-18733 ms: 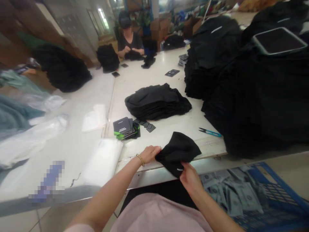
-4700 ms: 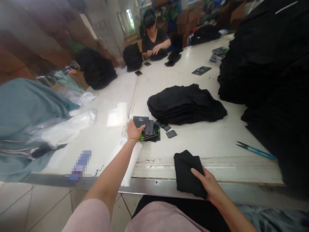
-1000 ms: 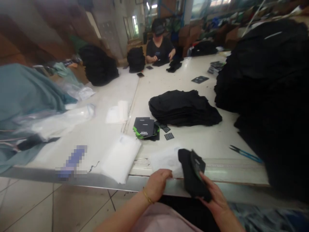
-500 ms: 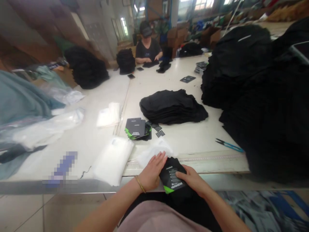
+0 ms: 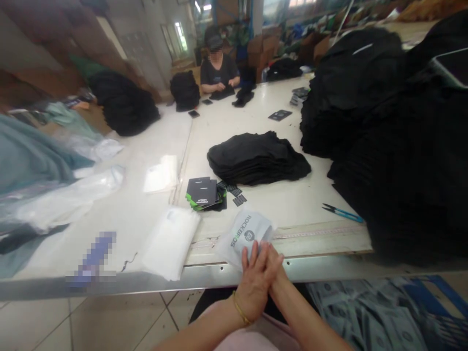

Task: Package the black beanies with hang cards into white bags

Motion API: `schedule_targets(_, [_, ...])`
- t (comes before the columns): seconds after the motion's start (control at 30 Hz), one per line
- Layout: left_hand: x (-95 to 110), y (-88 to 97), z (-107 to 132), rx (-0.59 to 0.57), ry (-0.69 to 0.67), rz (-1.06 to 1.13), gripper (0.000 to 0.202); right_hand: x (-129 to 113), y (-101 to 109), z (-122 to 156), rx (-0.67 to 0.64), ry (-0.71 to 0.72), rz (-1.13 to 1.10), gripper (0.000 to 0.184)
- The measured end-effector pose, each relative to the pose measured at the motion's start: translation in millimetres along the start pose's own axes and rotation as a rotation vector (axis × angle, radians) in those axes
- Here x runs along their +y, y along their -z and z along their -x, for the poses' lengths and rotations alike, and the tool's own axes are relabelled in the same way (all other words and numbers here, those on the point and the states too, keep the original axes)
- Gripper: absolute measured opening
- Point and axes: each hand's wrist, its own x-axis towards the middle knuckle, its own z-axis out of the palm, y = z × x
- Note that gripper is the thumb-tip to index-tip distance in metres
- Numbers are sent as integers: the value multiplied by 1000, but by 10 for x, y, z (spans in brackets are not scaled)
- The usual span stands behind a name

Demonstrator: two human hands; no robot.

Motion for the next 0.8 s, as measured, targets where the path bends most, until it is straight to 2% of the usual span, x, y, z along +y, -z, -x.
schedule_targets(0.07, [22,60,-8,40,11,74,65,-105,70,49,37,-65,-249,34])
schedule_targets(0.1, [-10,115,-12,42,11,98,66,-157,135,70,15,-95,-347,41])
schedule_targets(0.17, [-117,222,-22,-14,10,83,66,-224,301,104,-76,-164,-403,52])
schedule_targets(0.23, [-211,274,-42,-110,9,-3,61,-223,479,129,-116,-281,-340,49])
schedule_targets(0.3, [-237,276,-92,-197,2,-84,57,-175,638,133,33,-364,-157,41])
schedule_targets(0.4, [-197,290,-284,-225,27,-126,51,-118,809,78,312,-348,18,28])
schedule_targets(0.47, [-193,332,-508,-198,68,-104,40,-131,874,-6,357,-306,29,22])
schedule_targets(0.57, [-262,364,-909,-161,191,-79,34,-194,906,-184,348,-265,42,18])
schedule_targets(0.67, [-367,305,-1224,-293,245,-100,28,-212,861,-308,321,-247,54,22])
schedule_targets(0.73, [-449,278,-1349,-354,242,-112,26,-165,765,-264,286,-253,61,24])
schedule_targets(0.8, [-545,316,-1431,-337,268,-130,31,-76,608,-100,221,-283,60,24])
